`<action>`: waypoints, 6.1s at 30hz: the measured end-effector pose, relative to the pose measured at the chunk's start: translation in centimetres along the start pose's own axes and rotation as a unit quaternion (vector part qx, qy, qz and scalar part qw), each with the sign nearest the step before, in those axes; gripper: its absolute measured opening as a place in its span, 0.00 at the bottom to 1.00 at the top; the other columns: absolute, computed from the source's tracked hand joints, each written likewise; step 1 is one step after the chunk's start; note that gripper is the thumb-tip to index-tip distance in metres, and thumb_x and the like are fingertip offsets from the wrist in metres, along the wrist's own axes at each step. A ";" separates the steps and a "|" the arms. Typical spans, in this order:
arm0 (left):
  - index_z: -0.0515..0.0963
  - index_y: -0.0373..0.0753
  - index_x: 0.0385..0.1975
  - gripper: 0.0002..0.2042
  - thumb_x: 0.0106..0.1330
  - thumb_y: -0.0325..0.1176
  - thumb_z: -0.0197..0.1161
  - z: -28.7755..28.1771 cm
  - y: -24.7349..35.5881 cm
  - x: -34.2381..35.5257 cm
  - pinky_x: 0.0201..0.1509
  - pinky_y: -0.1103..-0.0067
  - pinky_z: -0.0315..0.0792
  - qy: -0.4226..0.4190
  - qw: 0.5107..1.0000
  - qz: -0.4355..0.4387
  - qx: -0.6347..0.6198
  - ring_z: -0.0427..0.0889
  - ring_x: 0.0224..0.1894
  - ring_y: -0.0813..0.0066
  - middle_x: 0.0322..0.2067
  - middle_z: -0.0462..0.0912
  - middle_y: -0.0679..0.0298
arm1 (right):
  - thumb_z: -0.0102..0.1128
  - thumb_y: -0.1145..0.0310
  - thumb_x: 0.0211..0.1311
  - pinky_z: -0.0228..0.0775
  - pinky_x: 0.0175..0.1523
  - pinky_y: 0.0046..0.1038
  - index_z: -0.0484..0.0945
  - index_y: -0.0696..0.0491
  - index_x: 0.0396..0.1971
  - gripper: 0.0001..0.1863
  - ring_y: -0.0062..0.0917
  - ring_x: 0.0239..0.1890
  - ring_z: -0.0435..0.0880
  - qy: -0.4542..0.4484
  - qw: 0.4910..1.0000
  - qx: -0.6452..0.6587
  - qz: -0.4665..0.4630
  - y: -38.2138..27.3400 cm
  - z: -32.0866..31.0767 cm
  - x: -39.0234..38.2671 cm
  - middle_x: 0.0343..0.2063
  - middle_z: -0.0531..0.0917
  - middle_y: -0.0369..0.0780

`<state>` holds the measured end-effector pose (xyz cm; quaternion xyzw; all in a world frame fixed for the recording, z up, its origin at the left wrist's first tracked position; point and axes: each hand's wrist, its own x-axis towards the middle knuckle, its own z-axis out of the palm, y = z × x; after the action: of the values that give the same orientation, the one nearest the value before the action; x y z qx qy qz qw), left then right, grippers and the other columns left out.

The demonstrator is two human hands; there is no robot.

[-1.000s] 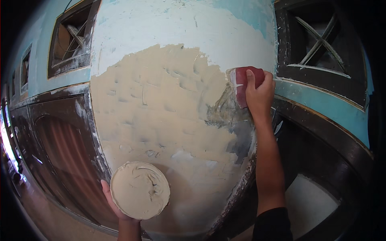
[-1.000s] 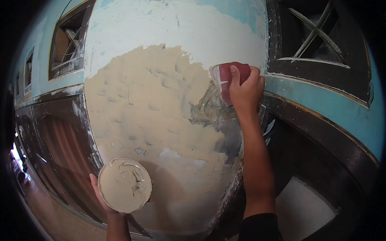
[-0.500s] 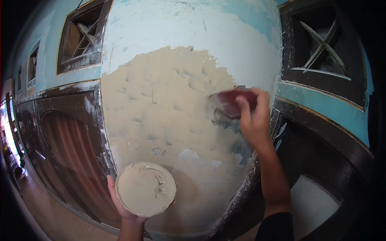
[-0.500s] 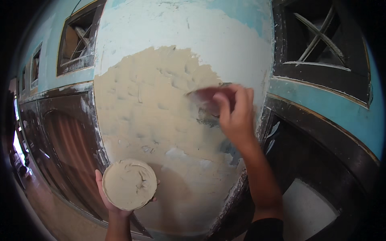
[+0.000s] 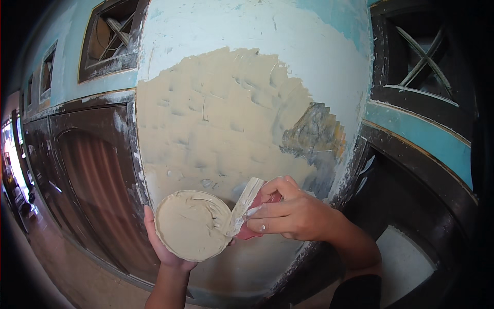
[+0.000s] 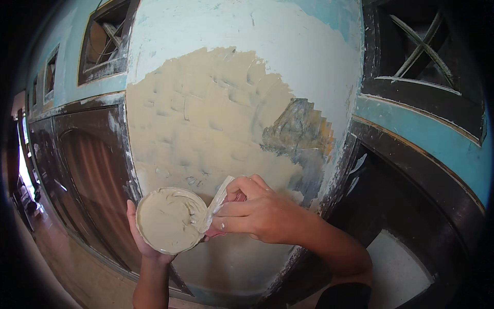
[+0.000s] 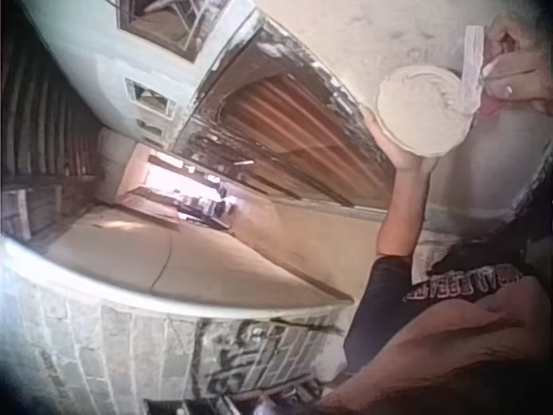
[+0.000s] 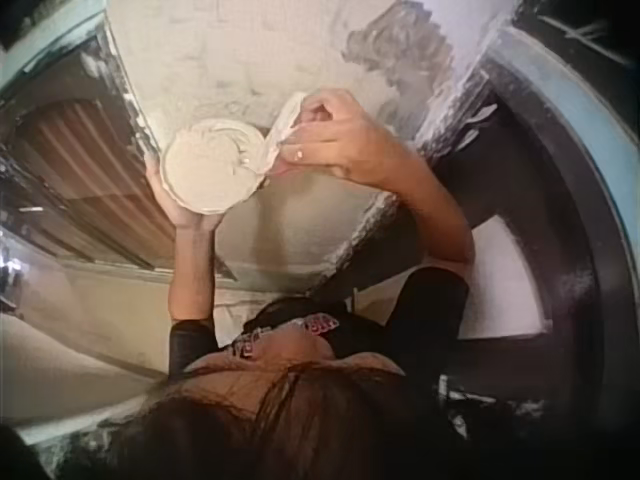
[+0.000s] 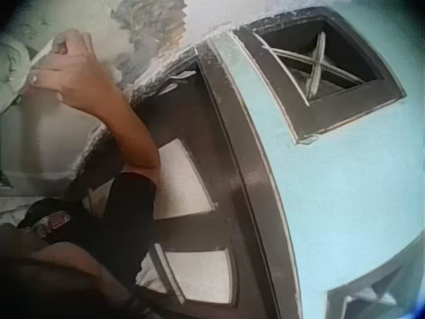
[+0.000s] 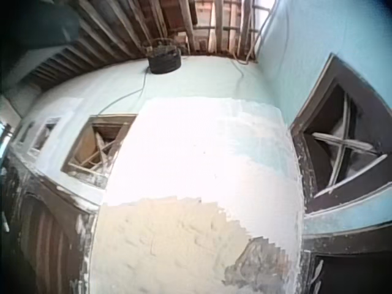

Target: The person applies wall filler to a damaged section of an indoor wall using a spreader or putty knife.

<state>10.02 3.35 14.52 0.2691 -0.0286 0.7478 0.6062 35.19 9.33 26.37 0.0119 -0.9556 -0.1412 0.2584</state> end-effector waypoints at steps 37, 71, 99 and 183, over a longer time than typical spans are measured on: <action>0.65 0.45 0.74 0.47 0.68 0.79 0.37 -3.8 -1.0 0.2 0.51 0.21 0.67 -0.008 0.997 -0.075 0.003 0.69 0.64 0.17 0.71 0.67 0.42 | 0.75 0.57 0.61 0.63 0.53 0.42 0.82 0.54 0.47 0.20 0.40 0.44 0.76 0.294 0.841 -0.335 0.306 11.5 -2.9 -4.0 0.38 0.81 0.44; 0.66 0.44 0.73 0.48 0.68 0.79 0.34 -4.6 0.3 -1.2 0.51 0.24 0.71 -0.026 0.997 -0.069 0.011 0.74 0.64 0.33 0.69 0.69 0.47 | 0.75 0.53 0.61 0.66 0.51 0.43 0.83 0.55 0.43 0.22 0.42 0.40 0.79 0.379 0.823 -0.307 0.292 13.5 -3.0 -4.4 0.37 0.81 0.47; 0.63 0.41 0.74 0.48 0.68 0.77 0.35 -8.2 2.8 -7.0 0.49 0.24 0.72 0.051 0.997 -0.036 0.049 0.73 0.64 0.29 0.71 0.67 0.43 | 0.73 0.52 0.66 0.78 0.37 0.29 0.87 0.60 0.38 0.22 0.22 0.30 0.86 0.038 0.769 0.392 0.504 0.7 18.3 -0.3 0.30 0.89 0.41; 0.68 0.37 0.70 0.44 0.72 0.73 0.38 -13.2 1.6 -6.3 0.58 0.43 0.78 0.122 0.992 0.033 0.023 0.79 0.62 0.43 0.64 0.76 0.47 | 0.67 0.88 0.44 0.80 0.51 0.35 0.91 0.54 0.38 0.20 0.38 0.45 0.85 0.306 0.899 0.134 0.282 -8.7 20.2 -0.4 0.39 0.91 0.40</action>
<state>4.47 2.21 0.96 0.1884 0.0538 0.7953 0.5737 25.09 6.38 7.12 -0.1811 -0.8025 0.0772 0.5632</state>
